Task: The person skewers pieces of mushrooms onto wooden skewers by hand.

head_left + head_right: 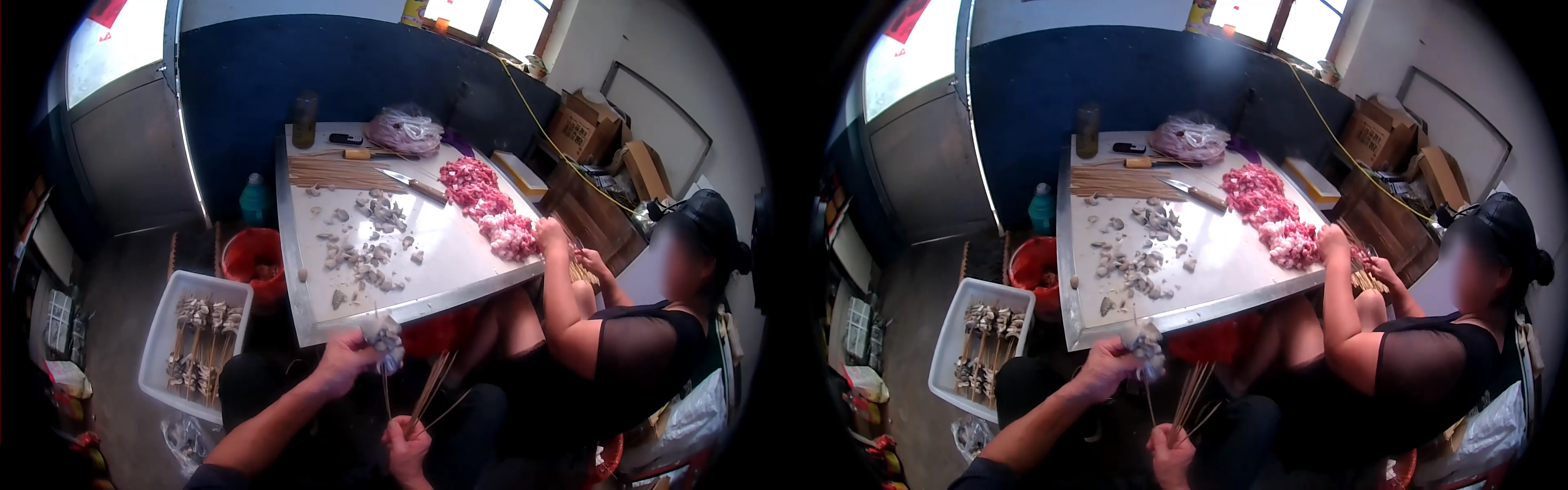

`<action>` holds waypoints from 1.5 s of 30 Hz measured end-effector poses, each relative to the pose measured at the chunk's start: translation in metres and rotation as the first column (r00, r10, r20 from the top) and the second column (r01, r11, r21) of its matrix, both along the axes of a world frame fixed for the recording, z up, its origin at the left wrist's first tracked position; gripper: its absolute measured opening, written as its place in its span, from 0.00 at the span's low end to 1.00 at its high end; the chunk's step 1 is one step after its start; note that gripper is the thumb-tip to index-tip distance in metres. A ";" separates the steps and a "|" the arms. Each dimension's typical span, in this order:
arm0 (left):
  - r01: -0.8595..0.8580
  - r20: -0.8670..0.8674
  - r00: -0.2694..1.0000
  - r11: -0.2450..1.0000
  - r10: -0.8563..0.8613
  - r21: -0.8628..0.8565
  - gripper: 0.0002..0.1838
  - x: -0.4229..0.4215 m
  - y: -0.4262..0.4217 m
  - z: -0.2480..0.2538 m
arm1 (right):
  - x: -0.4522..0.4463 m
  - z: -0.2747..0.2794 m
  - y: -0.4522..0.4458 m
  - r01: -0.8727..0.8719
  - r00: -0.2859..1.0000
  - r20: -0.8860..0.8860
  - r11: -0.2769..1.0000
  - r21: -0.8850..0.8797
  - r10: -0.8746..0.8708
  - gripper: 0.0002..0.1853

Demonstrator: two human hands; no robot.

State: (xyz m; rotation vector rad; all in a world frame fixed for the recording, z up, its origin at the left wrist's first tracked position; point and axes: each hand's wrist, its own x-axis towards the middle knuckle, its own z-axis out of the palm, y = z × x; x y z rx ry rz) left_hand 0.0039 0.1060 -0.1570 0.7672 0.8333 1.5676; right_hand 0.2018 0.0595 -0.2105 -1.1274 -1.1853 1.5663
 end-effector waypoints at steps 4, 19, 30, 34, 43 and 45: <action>0.009 0.134 0.991 0.996 0.002 -0.086 0.16 0.007 0.002 0.003 | -0.003 0.005 0.011 0.004 0.999 -0.049 1.000 0.017 -0.004 0.02; -0.236 -0.050 0.971 0.972 0.234 -0.026 0.11 -0.013 -0.004 0.017 | 0.004 -0.013 0.011 -0.015 0.997 0.083 0.989 0.144 0.003 0.02; -0.119 -0.069 0.991 0.993 0.118 -0.008 0.09 -0.014 -0.002 0.004 | 0.015 -0.017 0.011 -0.028 0.999 0.020 0.998 0.057 0.026 0.02; -0.095 -0.084 0.992 0.995 0.092 -0.035 0.07 -0.005 0.001 -0.002 | 0.019 -0.017 0.010 -0.040 0.999 -0.027 0.999 0.002 0.040 0.02; -0.045 -0.072 0.997 0.998 0.041 -0.053 0.07 0.002 0.002 -0.009 | 0.023 -0.022 0.011 -0.058 0.994 -0.099 0.998 -0.038 0.054 0.02; -0.028 -0.067 0.997 0.996 0.022 -0.089 0.08 0.004 0.003 -0.012 | 0.025 -0.021 0.011 -0.063 0.998 -0.009 0.989 -0.135 0.062 0.03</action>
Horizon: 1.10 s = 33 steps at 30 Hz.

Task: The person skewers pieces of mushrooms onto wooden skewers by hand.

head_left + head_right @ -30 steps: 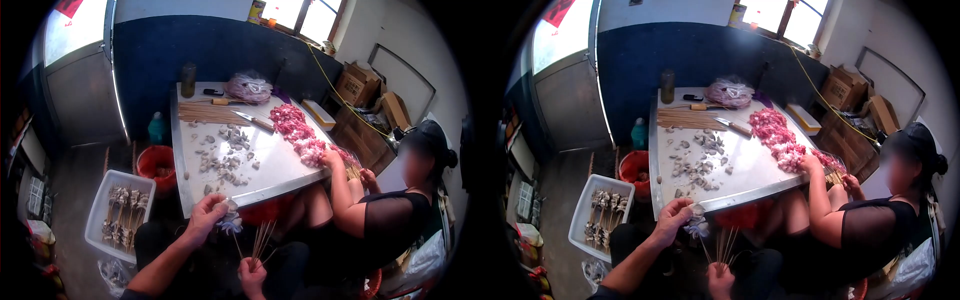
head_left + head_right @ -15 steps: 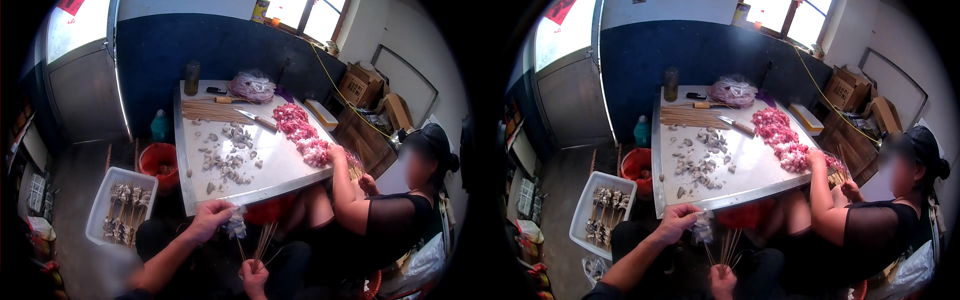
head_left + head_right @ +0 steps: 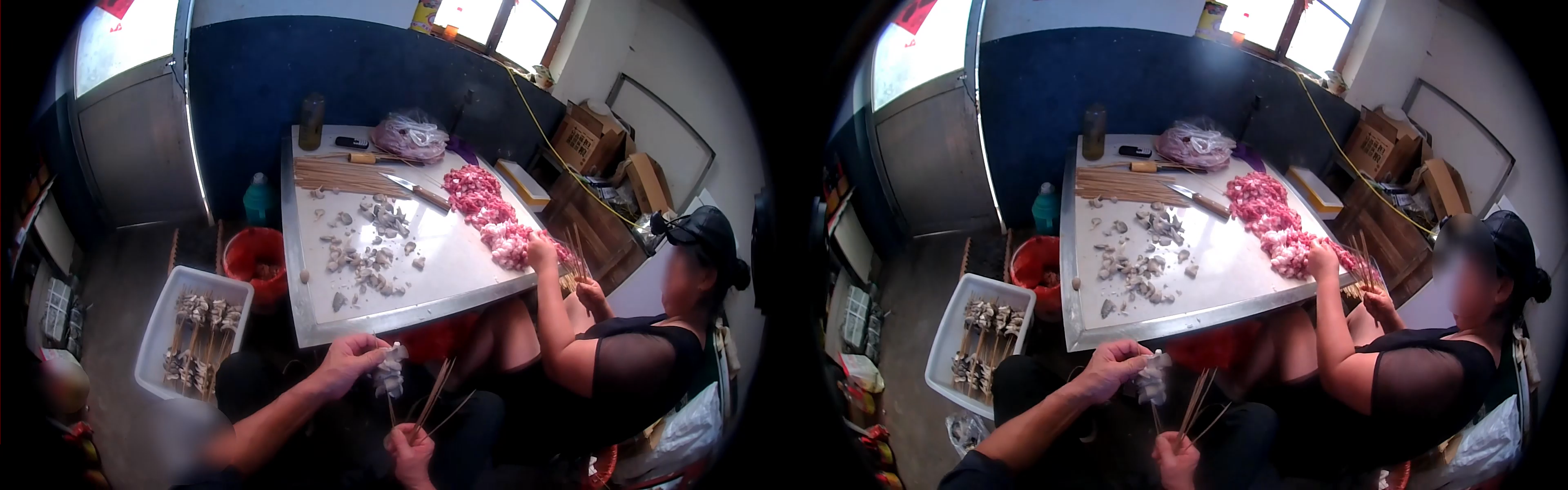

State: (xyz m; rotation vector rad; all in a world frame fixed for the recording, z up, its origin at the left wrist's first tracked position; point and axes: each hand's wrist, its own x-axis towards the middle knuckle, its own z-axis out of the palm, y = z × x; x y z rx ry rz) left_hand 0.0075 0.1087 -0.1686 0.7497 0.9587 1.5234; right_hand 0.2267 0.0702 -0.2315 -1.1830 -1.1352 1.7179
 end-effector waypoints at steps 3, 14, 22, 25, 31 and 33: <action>0.029 -0.036 0.999 1.000 -0.029 -0.008 0.08 0.001 0.000 -0.002 | 0.000 0.002 -0.001 0.007 0.996 -0.085 0.999 -0.034 -0.009 0.02; 0.115 0.009 0.993 0.988 -0.115 -0.108 0.10 0.005 -0.005 -0.002 | -0.002 -0.004 -0.010 -0.014 0.980 -0.199 1.000 0.002 0.014 0.03; 0.174 -0.002 0.984 0.975 -0.176 -0.139 0.10 0.010 -0.005 -0.018 | 0.005 0.007 -0.016 -0.096 0.967 -0.252 0.976 -0.194 0.045 0.04; 0.192 0.010 0.981 0.965 -0.194 -0.178 0.10 0.014 -0.010 -0.015 | 0.001 0.018 -0.014 -0.074 0.954 -0.300 0.948 -0.309 -0.023 0.02; 0.159 0.012 0.987 0.972 -0.159 -0.173 0.09 0.017 -0.012 -0.011 | -0.005 0.003 -0.014 0.032 0.986 -0.157 0.987 -0.157 -0.057 0.02; 0.155 0.031 0.988 0.975 -0.152 -0.157 0.09 0.019 -0.013 -0.008 | -0.008 0.008 -0.012 0.058 0.990 -0.121 0.989 -0.134 -0.074 0.02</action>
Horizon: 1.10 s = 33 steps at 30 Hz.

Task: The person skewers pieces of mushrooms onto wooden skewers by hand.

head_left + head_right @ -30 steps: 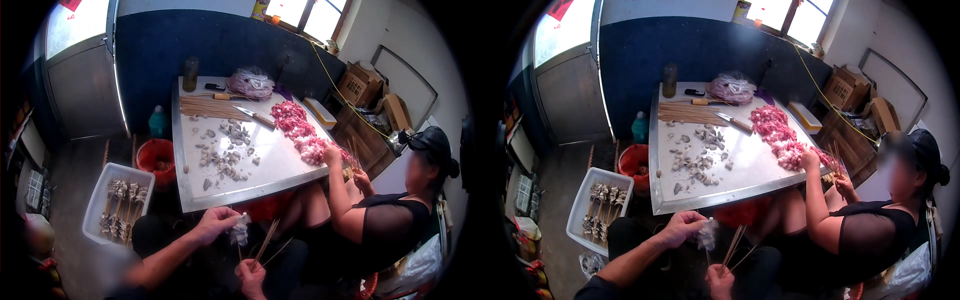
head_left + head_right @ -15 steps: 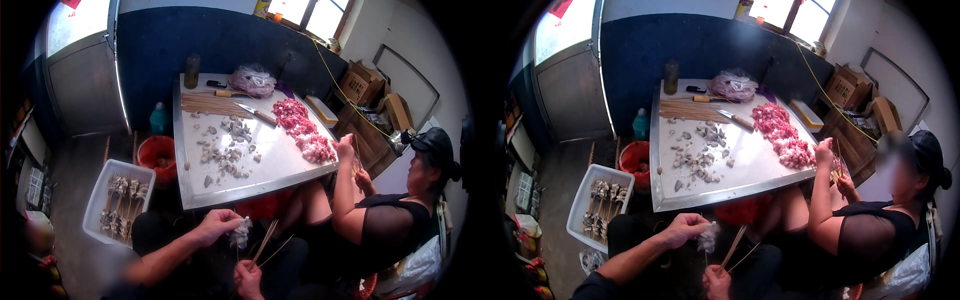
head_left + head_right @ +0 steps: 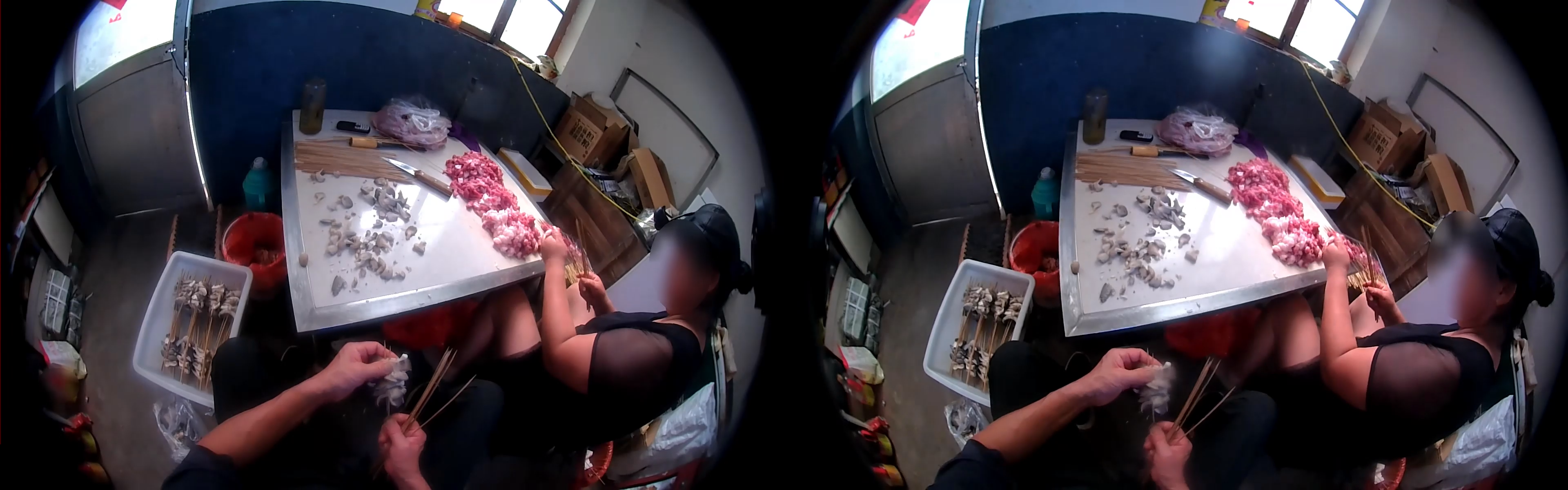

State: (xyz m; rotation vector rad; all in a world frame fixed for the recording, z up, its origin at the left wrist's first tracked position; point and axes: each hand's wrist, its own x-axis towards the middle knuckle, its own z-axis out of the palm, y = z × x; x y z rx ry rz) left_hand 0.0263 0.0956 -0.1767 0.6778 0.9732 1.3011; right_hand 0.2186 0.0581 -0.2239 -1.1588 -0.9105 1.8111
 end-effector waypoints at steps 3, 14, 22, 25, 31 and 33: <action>-0.029 -0.072 0.997 1.000 0.029 0.013 0.09 0.002 0.001 0.004 | -0.003 0.000 0.003 0.048 0.995 0.080 0.991 0.128 -0.059 0.01; -0.242 -0.194 0.951 0.970 0.242 0.024 0.10 -0.001 0.006 -0.004 | -0.016 0.005 0.026 -0.226 0.896 0.435 0.753 0.618 -0.088 0.07; -0.184 -0.106 0.978 0.982 0.180 -0.031 0.08 0.001 0.002 -0.005 | -0.019 -0.001 0.028 -0.253 0.918 0.380 0.906 0.341 0.113 0.09; -0.093 -0.107 0.990 0.995 0.090 -0.031 0.08 0.005 0.001 -0.010 | -0.020 -0.010 0.026 -0.209 0.943 0.316 0.929 0.304 0.109 0.10; -0.090 -0.156 0.984 0.995 0.083 -0.040 0.08 0.010 0.002 -0.010 | -0.016 0.016 0.031 -0.210 0.921 0.377 0.942 0.261 0.101 0.12; -0.193 -0.128 0.974 0.980 0.187 -0.041 0.07 0.007 0.006 -0.005 | -0.019 0.016 0.044 -0.264 0.927 0.334 0.929 0.259 0.170 0.13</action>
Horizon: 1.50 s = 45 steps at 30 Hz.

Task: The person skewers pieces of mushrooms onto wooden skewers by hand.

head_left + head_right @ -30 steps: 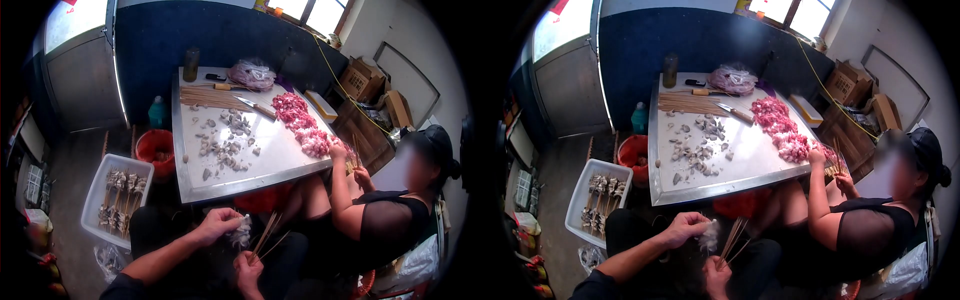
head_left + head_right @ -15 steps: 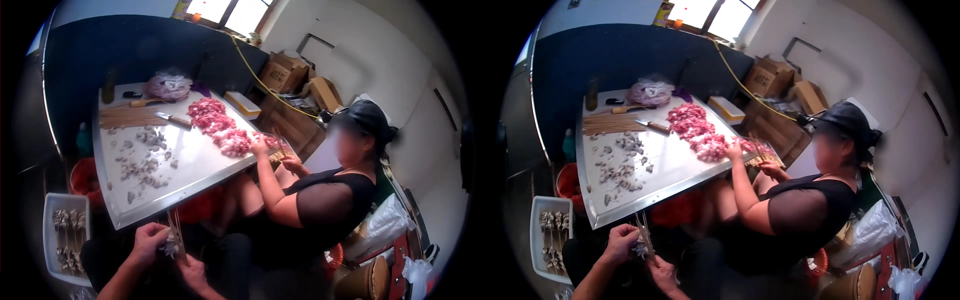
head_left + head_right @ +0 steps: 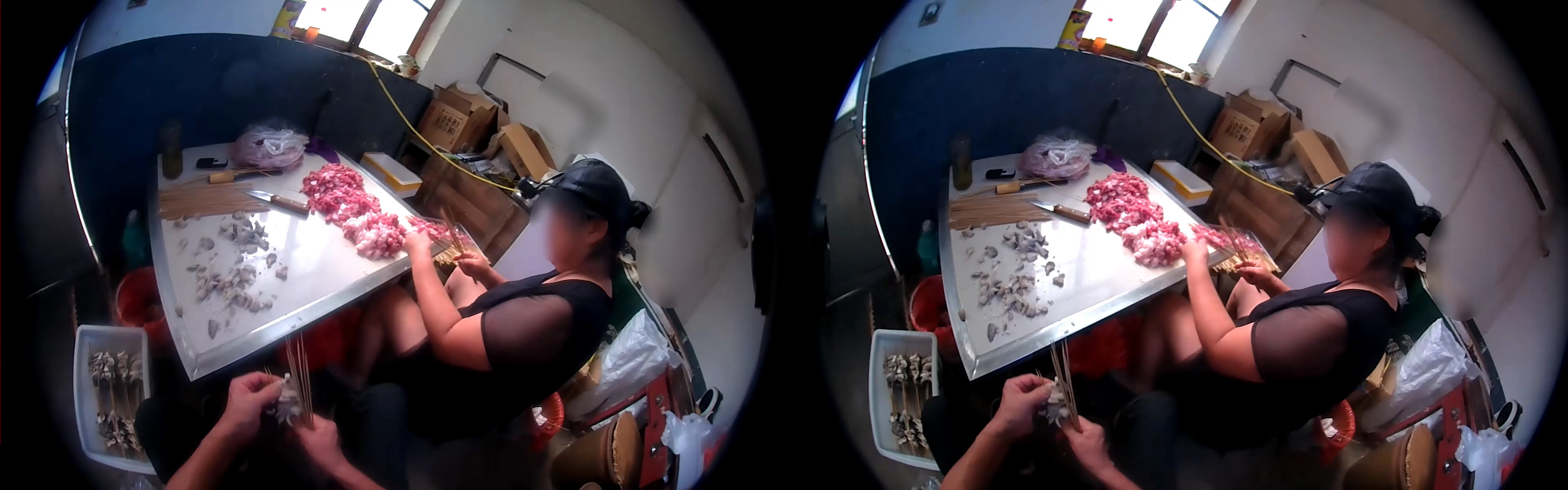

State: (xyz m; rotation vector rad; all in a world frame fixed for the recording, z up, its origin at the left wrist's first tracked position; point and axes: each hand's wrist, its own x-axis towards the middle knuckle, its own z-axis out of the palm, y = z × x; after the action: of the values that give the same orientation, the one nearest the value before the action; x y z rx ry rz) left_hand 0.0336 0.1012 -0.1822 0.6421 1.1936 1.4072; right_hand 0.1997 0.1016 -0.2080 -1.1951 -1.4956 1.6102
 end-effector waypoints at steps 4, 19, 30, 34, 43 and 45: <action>-0.083 0.052 0.995 0.994 0.080 0.068 0.07 -0.014 0.005 0.007 | -0.007 0.016 0.010 -0.083 0.996 0.042 0.992 0.096 0.079 0.13; 0.088 -0.102 0.992 0.993 -0.079 0.083 0.13 0.003 0.004 -0.005 | 0.003 -0.011 -0.004 0.120 0.990 -0.073 0.992 -0.025 -0.122 0.06; 0.195 -0.393 0.909 0.975 -0.140 0.104 0.18 0.005 0.010 -0.014 | -0.007 -0.026 -0.021 0.184 0.959 -0.174 0.956 -0.228 -0.226 0.05; 0.216 -0.317 0.930 0.974 -0.186 0.064 0.17 0.004 0.004 -0.008 | -0.005 -0.029 -0.025 0.155 0.949 -0.240 0.965 -0.210 -0.204 0.06; 0.146 -0.286 0.951 0.987 -0.121 0.069 0.16 -0.006 0.004 -0.003 | 0.003 -0.036 -0.038 0.092 0.972 -0.200 0.983 -0.156 -0.123 0.10; 0.131 -0.331 0.939 0.988 -0.096 0.086 0.16 -0.010 0.003 0.004 | 0.006 -0.039 -0.040 0.082 0.972 -0.206 0.986 -0.145 -0.111 0.10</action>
State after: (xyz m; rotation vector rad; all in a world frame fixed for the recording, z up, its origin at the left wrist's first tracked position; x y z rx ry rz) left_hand 0.0236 0.1042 -0.1785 1.0348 1.3198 1.3053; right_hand 0.2053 0.0613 -0.2470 -1.1100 -1.1919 1.7360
